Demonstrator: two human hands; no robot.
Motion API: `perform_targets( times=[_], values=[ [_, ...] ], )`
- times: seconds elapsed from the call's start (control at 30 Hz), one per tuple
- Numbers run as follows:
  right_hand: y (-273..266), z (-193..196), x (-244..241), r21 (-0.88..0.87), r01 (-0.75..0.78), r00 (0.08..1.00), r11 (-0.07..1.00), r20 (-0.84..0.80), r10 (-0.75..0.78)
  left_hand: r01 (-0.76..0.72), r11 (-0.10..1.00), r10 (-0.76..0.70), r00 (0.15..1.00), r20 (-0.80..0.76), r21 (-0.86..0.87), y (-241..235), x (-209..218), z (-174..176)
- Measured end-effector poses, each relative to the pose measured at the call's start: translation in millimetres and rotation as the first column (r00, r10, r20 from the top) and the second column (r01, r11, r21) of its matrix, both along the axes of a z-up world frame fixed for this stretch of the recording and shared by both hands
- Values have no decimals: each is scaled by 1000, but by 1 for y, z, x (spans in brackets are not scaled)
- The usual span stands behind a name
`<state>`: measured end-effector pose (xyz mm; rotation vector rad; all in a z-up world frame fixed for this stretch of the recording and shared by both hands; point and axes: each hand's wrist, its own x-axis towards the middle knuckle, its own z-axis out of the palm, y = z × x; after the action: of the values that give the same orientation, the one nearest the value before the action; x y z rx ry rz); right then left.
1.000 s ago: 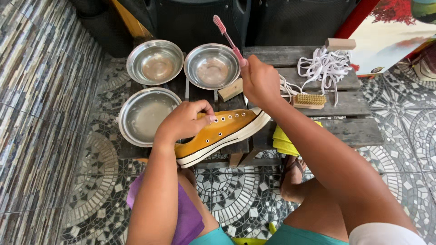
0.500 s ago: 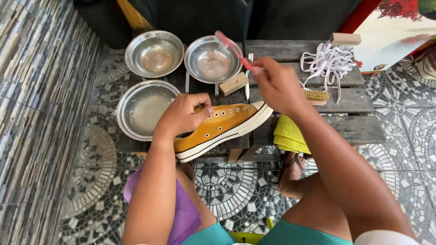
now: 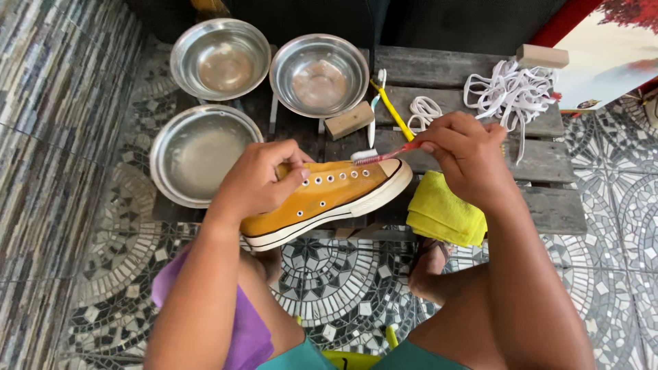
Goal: The person scrubs a yellow sneaker with a toothbrush, repeatedly dipping it into bowls of water. They wipe the shoe with a yellow cloth and continue scrubbing the upper and toe areas.
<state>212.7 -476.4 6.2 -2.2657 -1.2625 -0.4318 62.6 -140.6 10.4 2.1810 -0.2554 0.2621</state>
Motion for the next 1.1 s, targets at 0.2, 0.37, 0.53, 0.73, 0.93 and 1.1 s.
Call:
perform_targets(
  times=[0.2,0.37,0.53,0.73,0.93,1.1],
  values=[
    [3,5,-6,116,-13,982,993,-187,34,-17,1000,17,1000,7,5,-2,1,-3],
    [14,0,-10,105,19,989,994,-151,-3,-5,1000,5,1000,8,10,-2,2,-2],
    [17,-14,-3,112,51,982,992,-185,-30,5,1000,-5,1000,0,-2,-5,-2,1],
    [36,-16,-3,195,-5,978,981,-204,45,42,999,-42,999,11,-2,-4,0,1],
    [43,-15,1,297,-208,957,932,-134,256,41,999,-41,999,11,32,-2,-1,1],
    [36,-11,5,219,-93,993,971,-54,107,73,997,-73,996,55,7,-2,3,1]
  ],
)
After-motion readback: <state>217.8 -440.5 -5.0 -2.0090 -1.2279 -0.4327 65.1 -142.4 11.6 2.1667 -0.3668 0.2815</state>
